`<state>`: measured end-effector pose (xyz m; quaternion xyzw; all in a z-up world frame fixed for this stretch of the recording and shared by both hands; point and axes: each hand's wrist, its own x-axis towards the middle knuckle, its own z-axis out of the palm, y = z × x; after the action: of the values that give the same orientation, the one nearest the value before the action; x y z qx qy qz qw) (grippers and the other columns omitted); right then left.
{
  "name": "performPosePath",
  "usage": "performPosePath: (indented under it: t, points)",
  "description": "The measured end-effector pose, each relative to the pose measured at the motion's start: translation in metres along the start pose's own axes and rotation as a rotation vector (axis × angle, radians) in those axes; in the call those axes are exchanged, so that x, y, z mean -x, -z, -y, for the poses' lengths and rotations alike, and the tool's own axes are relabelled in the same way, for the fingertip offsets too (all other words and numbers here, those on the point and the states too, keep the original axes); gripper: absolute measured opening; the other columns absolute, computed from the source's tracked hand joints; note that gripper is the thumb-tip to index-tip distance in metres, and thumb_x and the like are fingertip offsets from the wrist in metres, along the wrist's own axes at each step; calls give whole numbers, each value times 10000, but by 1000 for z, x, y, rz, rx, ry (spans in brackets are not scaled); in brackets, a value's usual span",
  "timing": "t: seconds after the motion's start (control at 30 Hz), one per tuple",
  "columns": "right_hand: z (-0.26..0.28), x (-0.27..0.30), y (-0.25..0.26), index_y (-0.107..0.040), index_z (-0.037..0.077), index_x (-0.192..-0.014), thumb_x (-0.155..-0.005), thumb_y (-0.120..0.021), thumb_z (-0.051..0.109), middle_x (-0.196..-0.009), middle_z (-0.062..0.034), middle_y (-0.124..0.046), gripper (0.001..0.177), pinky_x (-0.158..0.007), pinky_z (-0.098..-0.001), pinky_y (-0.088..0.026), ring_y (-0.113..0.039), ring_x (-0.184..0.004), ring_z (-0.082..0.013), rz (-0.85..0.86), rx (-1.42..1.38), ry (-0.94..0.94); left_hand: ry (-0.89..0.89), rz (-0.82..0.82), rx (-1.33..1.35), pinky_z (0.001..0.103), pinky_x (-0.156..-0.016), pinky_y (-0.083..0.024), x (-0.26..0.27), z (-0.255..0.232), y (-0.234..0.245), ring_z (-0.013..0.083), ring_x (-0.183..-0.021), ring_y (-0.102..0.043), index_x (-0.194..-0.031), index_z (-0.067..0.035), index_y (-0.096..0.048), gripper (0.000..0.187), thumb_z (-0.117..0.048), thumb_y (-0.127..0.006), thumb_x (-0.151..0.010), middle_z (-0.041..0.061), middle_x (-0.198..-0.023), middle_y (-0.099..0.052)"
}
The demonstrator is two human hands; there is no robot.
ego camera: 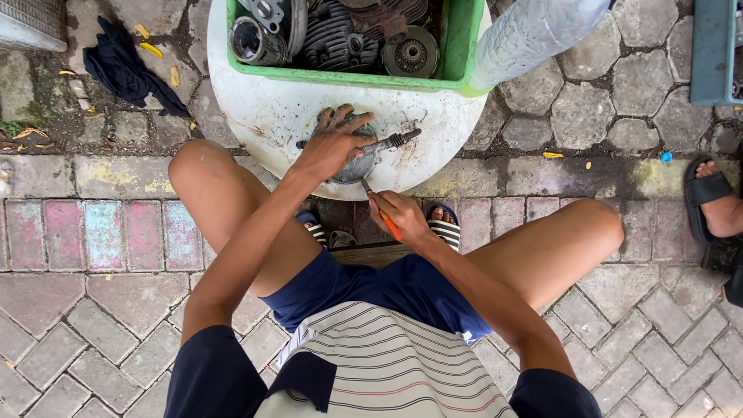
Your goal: A person uses a small hand tool to scrape dirt and residue off a circular metal engine casing while sitting outdoors.
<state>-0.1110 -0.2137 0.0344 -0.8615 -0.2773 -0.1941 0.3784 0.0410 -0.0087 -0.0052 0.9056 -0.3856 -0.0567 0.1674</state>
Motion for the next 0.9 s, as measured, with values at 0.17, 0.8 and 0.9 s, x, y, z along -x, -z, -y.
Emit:
performPosePath:
  t: [0.17,0.8,0.9]
  points:
    - [7,-37,24,-758,-86,-1099,-993,-660,12,-913,-218,-726,174,-544,-375,-606,-733,-744,-359,-78,-98,-64,120,-40,40,610,-1214,-318,3,-9,27,361,-1526,-359,-1369,-343,-793,450,-346,-841,-922,-48,-1679,-505]
    - [8,-90,7,-750,-78,-1073,-1067,-593,48,-822,-237,-700,202,-523,-364,-544,-708,-684,-344,89,-438,-132,608,-59,112,628,-1180,-277,65,11,28,357,-1422,-417,-1476,-304,-707,616,-323,-906,-893,21,-1584,-564]
    - [3,-109,10,-751,-65,-1152,-1061,-613,42,-902,-198,-716,196,-577,-334,-574,-722,-745,-288,54,-240,-106,636,-32,147,649,-1214,-249,70,8,34,388,-1398,-439,-1453,-252,-726,573,-302,-894,-907,70,-1542,-593]
